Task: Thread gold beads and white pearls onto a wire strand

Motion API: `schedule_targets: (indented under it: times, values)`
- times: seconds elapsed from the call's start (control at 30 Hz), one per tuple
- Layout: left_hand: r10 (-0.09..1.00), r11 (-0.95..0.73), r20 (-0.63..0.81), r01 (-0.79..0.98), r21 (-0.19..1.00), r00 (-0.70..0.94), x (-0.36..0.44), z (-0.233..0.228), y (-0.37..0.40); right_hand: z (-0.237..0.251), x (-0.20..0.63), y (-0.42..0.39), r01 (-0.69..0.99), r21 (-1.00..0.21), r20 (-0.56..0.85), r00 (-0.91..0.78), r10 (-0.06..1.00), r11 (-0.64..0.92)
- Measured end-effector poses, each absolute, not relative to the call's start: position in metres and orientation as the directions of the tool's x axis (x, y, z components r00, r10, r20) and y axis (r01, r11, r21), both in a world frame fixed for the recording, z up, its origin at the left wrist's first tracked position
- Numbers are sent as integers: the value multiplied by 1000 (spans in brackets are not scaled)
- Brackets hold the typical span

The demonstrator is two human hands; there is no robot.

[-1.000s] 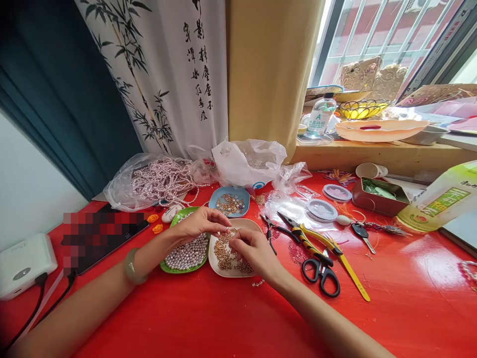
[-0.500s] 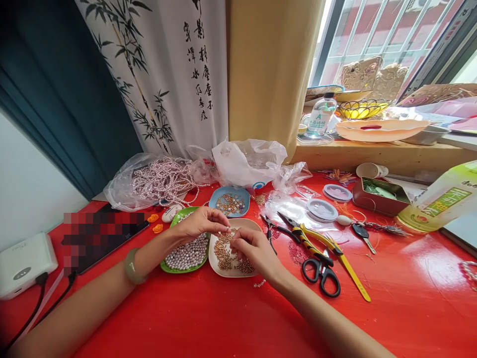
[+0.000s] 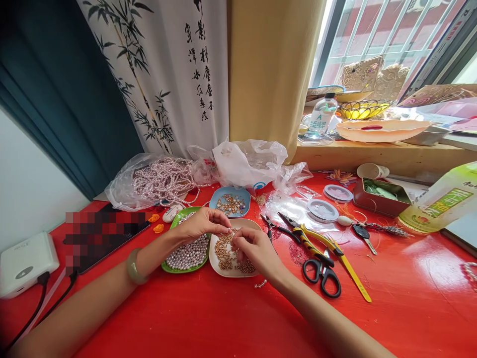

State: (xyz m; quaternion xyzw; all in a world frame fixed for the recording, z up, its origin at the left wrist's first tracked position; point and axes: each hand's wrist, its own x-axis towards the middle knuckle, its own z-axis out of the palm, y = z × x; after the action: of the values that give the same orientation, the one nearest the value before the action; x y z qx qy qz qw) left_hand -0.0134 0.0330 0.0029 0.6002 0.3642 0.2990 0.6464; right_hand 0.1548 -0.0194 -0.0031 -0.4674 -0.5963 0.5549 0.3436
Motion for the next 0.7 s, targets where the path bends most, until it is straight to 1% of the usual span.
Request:
schedule_targets:
  times: [0.23,0.7]
  values:
    - [819,57,-74,46,997,570,-13,-1,35,-4,153,-19,140,-988,-103,-283,954,-65]
    - [813,24,-58,66,997,579,-11,-2,33,-5,154,-19,212,-977,-54,-282,958,8]
